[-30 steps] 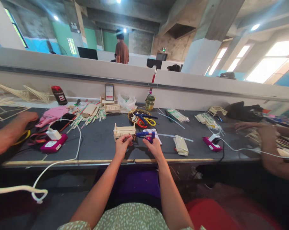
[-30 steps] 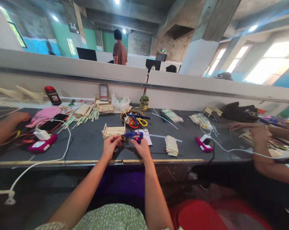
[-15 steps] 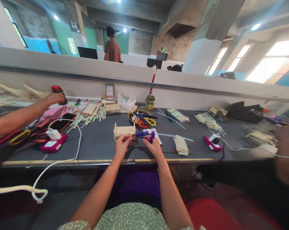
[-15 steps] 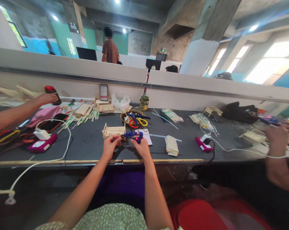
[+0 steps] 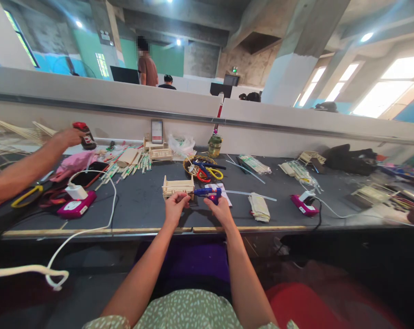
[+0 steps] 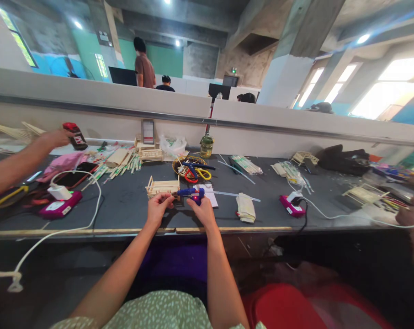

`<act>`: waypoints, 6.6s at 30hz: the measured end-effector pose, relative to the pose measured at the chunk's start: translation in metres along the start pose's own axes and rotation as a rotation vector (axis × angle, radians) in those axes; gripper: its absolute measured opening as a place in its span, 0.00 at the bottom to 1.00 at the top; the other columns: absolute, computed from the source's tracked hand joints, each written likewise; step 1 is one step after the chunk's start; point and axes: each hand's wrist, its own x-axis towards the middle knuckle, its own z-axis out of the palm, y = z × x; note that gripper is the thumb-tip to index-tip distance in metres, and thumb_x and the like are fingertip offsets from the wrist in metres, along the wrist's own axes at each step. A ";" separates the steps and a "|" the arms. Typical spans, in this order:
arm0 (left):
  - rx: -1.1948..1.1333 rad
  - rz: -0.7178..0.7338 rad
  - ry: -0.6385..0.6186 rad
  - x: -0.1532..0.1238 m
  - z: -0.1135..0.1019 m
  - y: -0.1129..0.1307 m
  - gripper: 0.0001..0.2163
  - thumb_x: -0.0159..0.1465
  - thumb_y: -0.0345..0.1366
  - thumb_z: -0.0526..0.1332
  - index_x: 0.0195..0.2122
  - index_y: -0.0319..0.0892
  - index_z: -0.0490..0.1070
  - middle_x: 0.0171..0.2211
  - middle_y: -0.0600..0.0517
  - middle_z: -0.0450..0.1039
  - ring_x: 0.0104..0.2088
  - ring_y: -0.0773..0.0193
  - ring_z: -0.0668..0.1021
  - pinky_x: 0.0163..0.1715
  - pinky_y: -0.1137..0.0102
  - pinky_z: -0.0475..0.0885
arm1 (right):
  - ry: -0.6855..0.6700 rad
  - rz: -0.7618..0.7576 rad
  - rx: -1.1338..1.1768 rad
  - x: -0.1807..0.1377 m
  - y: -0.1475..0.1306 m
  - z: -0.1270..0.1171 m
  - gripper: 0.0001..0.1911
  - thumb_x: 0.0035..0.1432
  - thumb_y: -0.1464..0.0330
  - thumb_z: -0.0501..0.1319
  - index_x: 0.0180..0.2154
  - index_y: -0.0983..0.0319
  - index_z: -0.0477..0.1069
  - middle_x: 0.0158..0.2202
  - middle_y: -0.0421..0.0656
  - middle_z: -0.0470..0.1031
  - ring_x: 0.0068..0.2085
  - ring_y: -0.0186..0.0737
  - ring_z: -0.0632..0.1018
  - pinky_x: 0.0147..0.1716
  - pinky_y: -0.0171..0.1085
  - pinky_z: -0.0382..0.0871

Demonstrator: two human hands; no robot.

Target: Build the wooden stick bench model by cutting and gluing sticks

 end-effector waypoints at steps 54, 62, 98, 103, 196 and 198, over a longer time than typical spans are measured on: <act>0.042 0.046 0.025 -0.002 0.001 0.001 0.11 0.49 0.38 0.71 0.27 0.40 0.72 0.18 0.58 0.70 0.18 0.70 0.71 0.21 0.75 0.66 | -0.017 -0.002 0.025 -0.001 0.000 0.001 0.20 0.53 0.52 0.63 0.28 0.64 0.70 0.19 0.37 0.68 0.22 0.32 0.67 0.23 0.31 0.62; 0.038 0.054 0.028 -0.002 0.001 0.003 0.12 0.48 0.38 0.72 0.26 0.39 0.71 0.18 0.58 0.69 0.18 0.71 0.70 0.20 0.76 0.65 | -0.026 0.008 0.070 0.000 0.001 0.002 0.20 0.52 0.52 0.64 0.27 0.62 0.69 0.19 0.36 0.68 0.20 0.31 0.67 0.21 0.31 0.62; -0.360 -0.132 0.009 -0.007 0.004 0.021 0.14 0.46 0.36 0.74 0.33 0.39 0.77 0.27 0.55 0.74 0.20 0.74 0.71 0.20 0.76 0.71 | -0.053 0.086 0.567 -0.012 -0.031 -0.015 0.19 0.50 0.54 0.67 0.32 0.65 0.72 0.25 0.40 0.75 0.17 0.25 0.63 0.16 0.29 0.60; -0.561 -0.221 -0.012 -0.007 0.007 0.041 0.14 0.45 0.33 0.75 0.32 0.38 0.75 0.22 0.59 0.69 0.19 0.77 0.68 0.17 0.81 0.67 | -0.092 0.071 0.597 -0.014 -0.036 -0.006 0.19 0.51 0.54 0.67 0.30 0.64 0.71 0.25 0.39 0.75 0.18 0.25 0.63 0.16 0.29 0.59; -0.702 -0.213 -0.091 -0.010 0.014 0.050 0.12 0.48 0.30 0.74 0.30 0.36 0.73 0.22 0.59 0.66 0.20 0.77 0.66 0.17 0.81 0.64 | -0.119 0.092 0.618 -0.018 -0.037 0.002 0.19 0.51 0.54 0.67 0.32 0.64 0.70 0.21 0.34 0.67 0.17 0.25 0.62 0.15 0.28 0.60; -0.708 -0.207 -0.079 -0.009 0.015 0.052 0.13 0.47 0.30 0.74 0.28 0.37 0.71 0.21 0.59 0.65 0.20 0.77 0.66 0.17 0.81 0.64 | -0.125 0.096 0.615 -0.018 -0.036 0.002 0.19 0.51 0.54 0.67 0.32 0.64 0.70 0.21 0.34 0.67 0.17 0.25 0.62 0.16 0.28 0.61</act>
